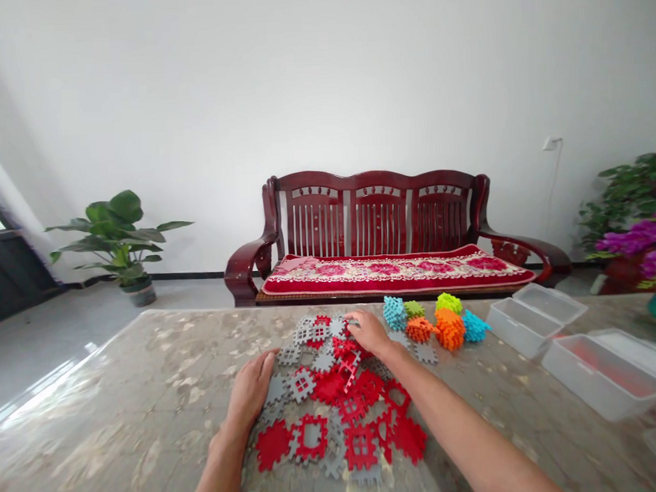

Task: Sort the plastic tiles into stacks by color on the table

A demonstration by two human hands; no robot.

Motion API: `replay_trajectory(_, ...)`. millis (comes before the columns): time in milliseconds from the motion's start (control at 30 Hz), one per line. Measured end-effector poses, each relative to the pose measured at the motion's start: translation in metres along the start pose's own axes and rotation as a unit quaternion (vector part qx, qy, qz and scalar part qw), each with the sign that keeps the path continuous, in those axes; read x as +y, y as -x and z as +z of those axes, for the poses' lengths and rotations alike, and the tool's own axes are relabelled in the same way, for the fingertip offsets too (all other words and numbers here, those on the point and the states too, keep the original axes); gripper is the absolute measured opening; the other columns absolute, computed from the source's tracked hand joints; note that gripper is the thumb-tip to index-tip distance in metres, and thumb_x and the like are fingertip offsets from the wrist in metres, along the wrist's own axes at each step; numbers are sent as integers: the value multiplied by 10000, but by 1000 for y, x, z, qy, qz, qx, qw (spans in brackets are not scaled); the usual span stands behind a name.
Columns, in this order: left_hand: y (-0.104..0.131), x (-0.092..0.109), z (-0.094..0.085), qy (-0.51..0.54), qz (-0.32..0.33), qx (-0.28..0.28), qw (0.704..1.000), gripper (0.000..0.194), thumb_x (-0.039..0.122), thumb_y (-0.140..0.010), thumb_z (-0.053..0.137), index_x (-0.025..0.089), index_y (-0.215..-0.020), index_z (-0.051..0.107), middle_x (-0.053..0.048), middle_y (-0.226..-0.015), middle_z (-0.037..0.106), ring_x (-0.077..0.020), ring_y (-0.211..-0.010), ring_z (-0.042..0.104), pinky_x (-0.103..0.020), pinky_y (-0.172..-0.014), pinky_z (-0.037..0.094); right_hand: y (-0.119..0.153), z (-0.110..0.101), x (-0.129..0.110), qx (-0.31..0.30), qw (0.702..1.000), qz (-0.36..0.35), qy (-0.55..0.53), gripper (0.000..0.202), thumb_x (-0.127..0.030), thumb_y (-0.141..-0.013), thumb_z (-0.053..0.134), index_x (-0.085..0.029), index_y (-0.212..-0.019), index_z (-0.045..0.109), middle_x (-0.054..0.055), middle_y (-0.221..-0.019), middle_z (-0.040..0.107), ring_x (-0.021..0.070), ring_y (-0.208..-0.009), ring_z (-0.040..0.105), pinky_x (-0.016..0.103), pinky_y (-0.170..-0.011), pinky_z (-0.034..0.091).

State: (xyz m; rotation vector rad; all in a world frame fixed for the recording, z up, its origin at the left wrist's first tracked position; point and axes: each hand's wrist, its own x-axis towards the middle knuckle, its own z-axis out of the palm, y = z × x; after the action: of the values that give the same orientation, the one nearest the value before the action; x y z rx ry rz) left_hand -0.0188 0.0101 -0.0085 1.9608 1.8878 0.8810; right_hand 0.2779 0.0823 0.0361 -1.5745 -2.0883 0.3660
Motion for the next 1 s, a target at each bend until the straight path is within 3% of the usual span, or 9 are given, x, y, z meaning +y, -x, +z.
replay_trajectory(100,1,-2,2,-26,15,27,999,476,422,-949,314,234,-1105,723,-45,-1156,752,-209,-1122,667,-337,-1018,480,-16,11,-10,-16,999,12,24,364,-206,-835,585,-217,-1187,678,79,-1229,699,242,-1186,596,346,-1012,420)
replay_trajectory(233,1,-7,7,-57,37,27,997,436,412,-941,350,245,-1088,725,-41,-1187,738,-219,-1161,644,-371,-1061,451,-20,22,-17,-34,997,45,58,347,-198,-763,639,-214,-1104,701,103,-1105,734,281,-1058,650,367,-893,463)
replay_trajectory(367,1,-10,7,-65,39,23,997,407,399,-942,369,264,-1095,721,-32,-1202,731,-212,-1171,634,-369,-1059,448,-17,24,-19,-17,997,51,64,337,-166,-728,642,-235,-1051,709,79,-1095,736,256,-1037,645,335,-875,456)
replay_trajectory(533,1,-9,7,-65,38,16,997,406,399,-938,372,256,-1103,714,-39,-1213,726,-220,-1177,629,-384,-1062,443,-15,18,-18,20,999,42,28,448,-107,-717,612,-249,-1134,690,37,-1089,737,217,-1059,628,301,-916,439)
replay_trajectory(733,0,-10,8,-60,36,21,997,394,392,-936,382,258,-1097,715,-32,-1226,722,-212,-1179,627,-378,-1070,434,-13,18,-9,22,998,38,-33,467,-75,-752,546,-249,-1159,693,-6,-942,754,160,-868,677,240,-792,488)
replay_trajectory(1000,0,-10,8,-59,33,23,997,380,387,-924,404,263,-1087,724,-26,-1211,730,-214,-1184,627,-374,-1062,445,-7,25,4,-1,999,26,-30,346,-132,-767,600,-222,-1070,742,59,-1072,735,192,-969,678,269,-873,500)
